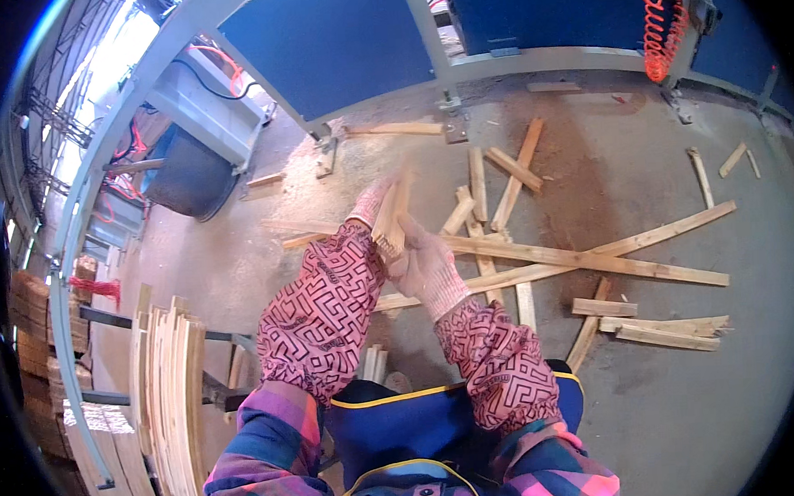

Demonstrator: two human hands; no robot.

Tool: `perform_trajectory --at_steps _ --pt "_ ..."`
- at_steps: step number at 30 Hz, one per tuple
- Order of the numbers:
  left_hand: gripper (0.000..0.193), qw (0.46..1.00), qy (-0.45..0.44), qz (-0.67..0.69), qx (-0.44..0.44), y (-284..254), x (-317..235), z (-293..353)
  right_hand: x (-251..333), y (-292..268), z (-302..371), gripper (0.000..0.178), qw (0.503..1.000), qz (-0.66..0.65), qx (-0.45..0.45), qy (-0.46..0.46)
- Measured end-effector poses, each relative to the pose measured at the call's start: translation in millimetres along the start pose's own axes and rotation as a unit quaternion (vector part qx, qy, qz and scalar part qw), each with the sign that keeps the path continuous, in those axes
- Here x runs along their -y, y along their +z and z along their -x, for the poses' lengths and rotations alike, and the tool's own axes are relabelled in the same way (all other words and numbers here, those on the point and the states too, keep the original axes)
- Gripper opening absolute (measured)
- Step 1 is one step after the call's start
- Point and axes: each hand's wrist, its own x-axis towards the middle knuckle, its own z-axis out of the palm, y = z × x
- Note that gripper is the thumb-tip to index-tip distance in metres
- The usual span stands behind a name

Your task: The person sorts through a pile of wooden planks and scraps on the floor of a workshop. They pick up individual pieces, inspect them, and place them into a neat stack or discard them to the side. The person wears pink patterned gloves and a blue apron while performing the task.

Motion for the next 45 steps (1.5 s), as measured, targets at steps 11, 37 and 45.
perform_trajectory --at_steps 11,37,45 --pt "0.029 0.997 -0.067 -0.042 -0.024 26 -1 15 0 -32 24 0.031 0.999 0.029 0.013 -0.002" --pt "0.040 0.765 -0.169 -0.535 -0.317 -205 431 546 18 -193 37 0.040 0.730 0.610 -0.295 0.090" --pt "0.051 0.711 -0.371 -0.520 -0.296 -234 474 572 22 -214 16 0.045 0.663 0.667 -0.318 0.124"
